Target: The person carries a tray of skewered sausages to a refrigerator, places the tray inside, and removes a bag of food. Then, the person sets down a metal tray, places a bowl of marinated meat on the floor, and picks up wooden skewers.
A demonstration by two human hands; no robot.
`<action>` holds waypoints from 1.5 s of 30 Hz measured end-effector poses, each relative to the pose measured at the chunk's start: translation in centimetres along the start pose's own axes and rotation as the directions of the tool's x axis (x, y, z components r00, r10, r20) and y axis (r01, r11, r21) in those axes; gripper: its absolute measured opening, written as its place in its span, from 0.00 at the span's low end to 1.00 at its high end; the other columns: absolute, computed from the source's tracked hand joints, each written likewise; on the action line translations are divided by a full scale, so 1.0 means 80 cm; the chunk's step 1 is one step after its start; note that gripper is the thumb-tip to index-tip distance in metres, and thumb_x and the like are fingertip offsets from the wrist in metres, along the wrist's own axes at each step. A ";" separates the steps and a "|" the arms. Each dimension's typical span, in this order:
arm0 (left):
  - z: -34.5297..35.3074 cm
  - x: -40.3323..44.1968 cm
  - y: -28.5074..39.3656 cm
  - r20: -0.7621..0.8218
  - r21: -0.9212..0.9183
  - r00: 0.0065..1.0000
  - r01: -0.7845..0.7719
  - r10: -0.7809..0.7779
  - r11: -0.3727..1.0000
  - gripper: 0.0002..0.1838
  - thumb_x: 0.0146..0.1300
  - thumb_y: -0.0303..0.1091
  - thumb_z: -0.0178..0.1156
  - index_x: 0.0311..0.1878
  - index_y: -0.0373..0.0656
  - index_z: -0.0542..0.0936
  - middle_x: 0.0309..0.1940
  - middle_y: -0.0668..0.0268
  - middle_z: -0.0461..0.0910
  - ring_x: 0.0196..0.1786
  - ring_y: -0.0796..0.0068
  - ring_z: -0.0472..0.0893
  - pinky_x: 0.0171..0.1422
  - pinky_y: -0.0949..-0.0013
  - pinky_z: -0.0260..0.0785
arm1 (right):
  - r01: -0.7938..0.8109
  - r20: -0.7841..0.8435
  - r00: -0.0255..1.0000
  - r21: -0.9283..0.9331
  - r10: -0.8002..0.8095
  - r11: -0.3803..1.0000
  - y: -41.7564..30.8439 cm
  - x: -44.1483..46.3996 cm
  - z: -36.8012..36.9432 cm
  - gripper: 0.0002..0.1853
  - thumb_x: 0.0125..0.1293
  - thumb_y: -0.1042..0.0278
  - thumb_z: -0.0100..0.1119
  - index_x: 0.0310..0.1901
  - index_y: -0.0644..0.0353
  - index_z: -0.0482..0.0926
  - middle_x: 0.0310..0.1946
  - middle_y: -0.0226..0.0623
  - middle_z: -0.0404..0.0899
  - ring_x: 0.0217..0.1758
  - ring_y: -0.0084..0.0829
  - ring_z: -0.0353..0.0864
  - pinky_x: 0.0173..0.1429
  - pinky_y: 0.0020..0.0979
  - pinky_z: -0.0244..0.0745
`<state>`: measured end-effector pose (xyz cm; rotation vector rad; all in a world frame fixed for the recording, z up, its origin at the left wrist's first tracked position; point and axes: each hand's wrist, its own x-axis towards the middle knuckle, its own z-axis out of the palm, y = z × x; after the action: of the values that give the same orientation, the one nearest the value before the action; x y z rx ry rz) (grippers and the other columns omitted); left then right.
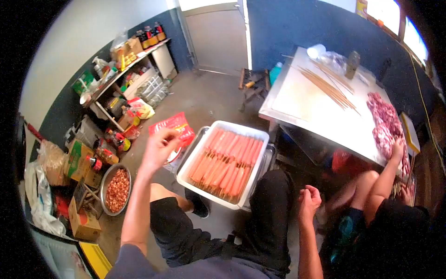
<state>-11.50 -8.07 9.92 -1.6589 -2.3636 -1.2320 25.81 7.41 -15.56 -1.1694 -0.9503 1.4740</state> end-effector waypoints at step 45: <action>0.169 0.012 -0.277 0.264 -0.342 0.757 0.653 -0.598 0.676 0.25 0.61 0.51 0.55 0.34 0.32 0.81 0.28 0.58 0.81 0.33 0.70 0.79 0.41 0.63 0.68 | -0.087 0.319 0.909 -0.483 0.268 0.871 0.034 0.017 0.218 0.24 0.66 0.52 0.52 0.33 0.73 0.76 0.27 0.38 0.75 0.30 0.27 0.69 0.38 0.34 0.65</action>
<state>-23.98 -2.30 -12.10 -0.9800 -3.0719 -1.8928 8.14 8.21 -14.49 -1.3644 -1.5592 1.7194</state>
